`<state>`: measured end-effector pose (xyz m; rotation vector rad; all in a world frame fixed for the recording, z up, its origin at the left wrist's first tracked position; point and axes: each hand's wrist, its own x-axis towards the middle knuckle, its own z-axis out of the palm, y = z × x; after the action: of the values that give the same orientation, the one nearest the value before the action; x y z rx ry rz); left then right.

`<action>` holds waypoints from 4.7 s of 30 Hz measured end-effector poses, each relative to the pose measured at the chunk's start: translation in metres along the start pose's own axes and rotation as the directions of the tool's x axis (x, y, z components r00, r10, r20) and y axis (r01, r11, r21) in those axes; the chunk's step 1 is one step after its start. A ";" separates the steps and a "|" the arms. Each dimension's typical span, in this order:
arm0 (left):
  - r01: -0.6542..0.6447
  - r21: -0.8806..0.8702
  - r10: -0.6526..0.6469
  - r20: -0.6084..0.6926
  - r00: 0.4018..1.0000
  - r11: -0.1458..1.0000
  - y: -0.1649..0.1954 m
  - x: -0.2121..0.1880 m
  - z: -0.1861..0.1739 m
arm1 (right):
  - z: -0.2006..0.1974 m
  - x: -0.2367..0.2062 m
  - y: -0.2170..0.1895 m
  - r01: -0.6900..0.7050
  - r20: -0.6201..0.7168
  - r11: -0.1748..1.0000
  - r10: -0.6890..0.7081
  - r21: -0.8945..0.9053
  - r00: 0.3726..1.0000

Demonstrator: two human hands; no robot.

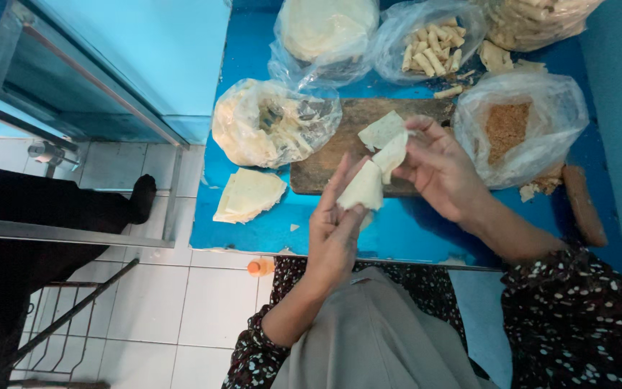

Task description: The person cuts thin white pastry sheets on a wooden board with a knife, then folds and presses the cut pieces by hand and places them into plastic bags on the table. They repeat the cut-fold-bag cycle and handle bags of finished rolled pieces.

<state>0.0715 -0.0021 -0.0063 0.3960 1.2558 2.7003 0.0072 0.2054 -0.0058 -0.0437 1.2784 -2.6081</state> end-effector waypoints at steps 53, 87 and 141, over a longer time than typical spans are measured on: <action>-0.087 0.088 0.092 -0.060 0.994 0.992 -0.018 0.009 -0.017 | 0.026 -0.022 -0.010 0.020 0.032 0.939 -0.010 -0.343 0.999; -0.285 0.900 0.248 0.209 0.946 0.330 0.027 0.029 -0.003 | 0.012 -0.055 -0.042 0.171 0.020 0.772 -0.201 -0.613 0.979; 0.145 -0.313 -0.118 0.106 0.987 0.938 0.017 0.028 -0.019 | 0.065 -0.068 -0.043 0.785 0.977 -0.591 -0.031 -0.187 0.209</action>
<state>0.0386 -0.0200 -0.0001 0.3668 0.7700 2.6739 0.0736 0.1952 0.0730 -2.3873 3.0183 -0.3429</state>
